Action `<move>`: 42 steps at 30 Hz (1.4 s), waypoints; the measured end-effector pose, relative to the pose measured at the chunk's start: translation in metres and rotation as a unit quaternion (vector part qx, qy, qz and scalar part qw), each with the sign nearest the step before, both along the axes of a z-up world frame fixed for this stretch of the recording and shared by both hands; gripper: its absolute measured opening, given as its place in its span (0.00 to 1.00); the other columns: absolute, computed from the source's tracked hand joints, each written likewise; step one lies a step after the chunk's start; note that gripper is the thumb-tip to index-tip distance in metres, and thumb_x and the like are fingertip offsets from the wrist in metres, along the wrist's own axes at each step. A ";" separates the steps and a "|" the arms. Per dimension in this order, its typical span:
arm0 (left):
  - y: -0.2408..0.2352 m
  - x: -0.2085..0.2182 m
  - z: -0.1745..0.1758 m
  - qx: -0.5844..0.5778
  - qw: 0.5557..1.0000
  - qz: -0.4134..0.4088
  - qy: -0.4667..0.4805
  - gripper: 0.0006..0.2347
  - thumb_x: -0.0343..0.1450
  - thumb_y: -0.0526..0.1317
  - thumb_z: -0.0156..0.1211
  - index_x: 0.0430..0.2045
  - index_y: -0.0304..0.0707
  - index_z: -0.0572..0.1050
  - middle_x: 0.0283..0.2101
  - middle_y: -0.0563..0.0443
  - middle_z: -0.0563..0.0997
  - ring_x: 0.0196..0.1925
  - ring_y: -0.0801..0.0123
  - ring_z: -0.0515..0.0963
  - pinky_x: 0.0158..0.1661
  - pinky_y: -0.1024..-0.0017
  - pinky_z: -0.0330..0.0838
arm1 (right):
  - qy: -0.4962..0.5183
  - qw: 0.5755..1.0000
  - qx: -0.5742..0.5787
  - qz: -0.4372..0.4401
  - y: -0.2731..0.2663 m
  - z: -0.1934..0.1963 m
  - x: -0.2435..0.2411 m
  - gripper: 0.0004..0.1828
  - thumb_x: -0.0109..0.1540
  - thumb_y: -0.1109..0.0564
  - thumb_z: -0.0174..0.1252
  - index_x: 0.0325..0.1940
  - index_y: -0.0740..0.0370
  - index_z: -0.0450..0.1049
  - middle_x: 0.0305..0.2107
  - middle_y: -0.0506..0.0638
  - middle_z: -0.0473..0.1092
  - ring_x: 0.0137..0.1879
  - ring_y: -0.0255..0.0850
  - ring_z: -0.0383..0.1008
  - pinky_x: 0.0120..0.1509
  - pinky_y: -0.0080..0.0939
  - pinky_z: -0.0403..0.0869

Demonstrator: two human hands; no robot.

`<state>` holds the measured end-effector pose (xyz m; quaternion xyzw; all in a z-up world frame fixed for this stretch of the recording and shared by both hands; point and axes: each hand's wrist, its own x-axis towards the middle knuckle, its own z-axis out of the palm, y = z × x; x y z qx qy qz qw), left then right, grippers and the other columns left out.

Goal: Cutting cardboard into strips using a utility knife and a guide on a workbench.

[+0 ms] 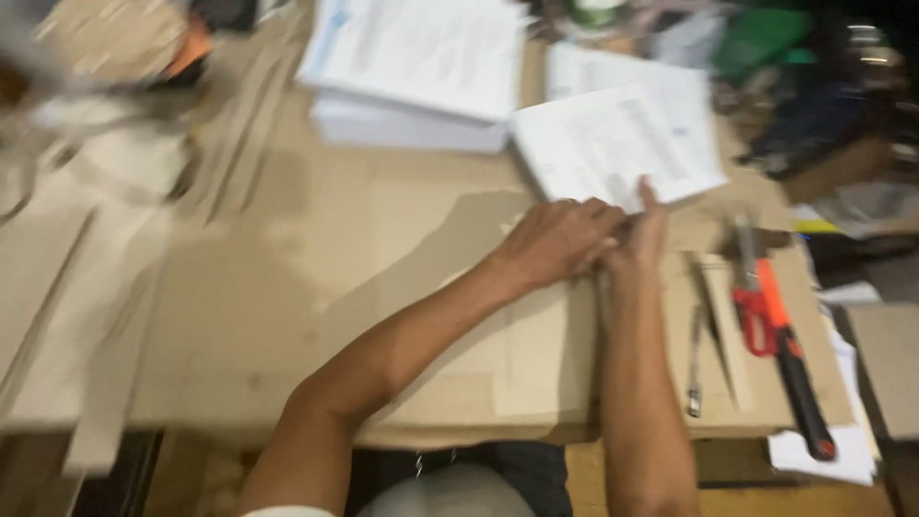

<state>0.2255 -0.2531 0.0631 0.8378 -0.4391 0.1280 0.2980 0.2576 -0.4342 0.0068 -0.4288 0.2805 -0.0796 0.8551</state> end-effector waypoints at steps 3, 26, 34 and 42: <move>0.070 -0.046 0.006 -0.015 0.998 0.015 0.052 0.15 0.77 0.46 0.52 0.54 0.40 0.71 0.47 0.38 0.80 0.46 0.40 0.84 0.38 0.43 0.81 | -0.053 0.995 0.064 -0.061 -0.017 -0.036 0.017 0.35 0.63 0.47 0.65 0.68 0.67 0.63 0.60 0.67 0.69 0.65 0.66 0.73 0.63 0.77 0.72; 0.317 -0.168 0.035 -0.236 0.790 0.406 0.394 0.20 0.72 0.49 0.52 0.56 0.38 0.75 0.47 0.51 0.84 0.39 0.70 0.80 0.42 0.69 0.76 | 0.087 0.887 -0.434 0.134 0.098 0.105 -0.224 0.27 0.68 0.49 0.53 0.71 0.56 0.64 0.62 0.46 0.69 0.68 0.39 0.70 0.77 0.37 0.67; 0.325 -0.187 -0.042 -0.018 0.891 0.447 0.074 0.21 0.72 0.44 0.62 0.59 0.36 0.70 0.65 0.39 0.69 0.69 0.50 0.66 0.66 0.45 0.57 | -0.009 0.863 -0.458 0.215 0.141 0.058 -0.174 0.31 0.66 0.48 0.60 0.69 0.66 0.67 0.46 0.58 0.71 0.49 0.47 0.73 0.51 0.45 0.75; 0.279 -0.204 -0.070 -0.036 0.943 0.296 0.150 0.20 0.69 0.51 0.65 0.52 0.42 0.79 0.59 0.47 0.73 0.68 0.49 0.65 0.66 0.39 0.51 | 0.002 0.777 -0.605 0.174 0.151 0.026 -0.164 0.20 0.72 0.48 0.61 0.59 0.68 0.78 0.34 0.65 0.74 0.40 0.46 0.72 0.39 0.50 0.74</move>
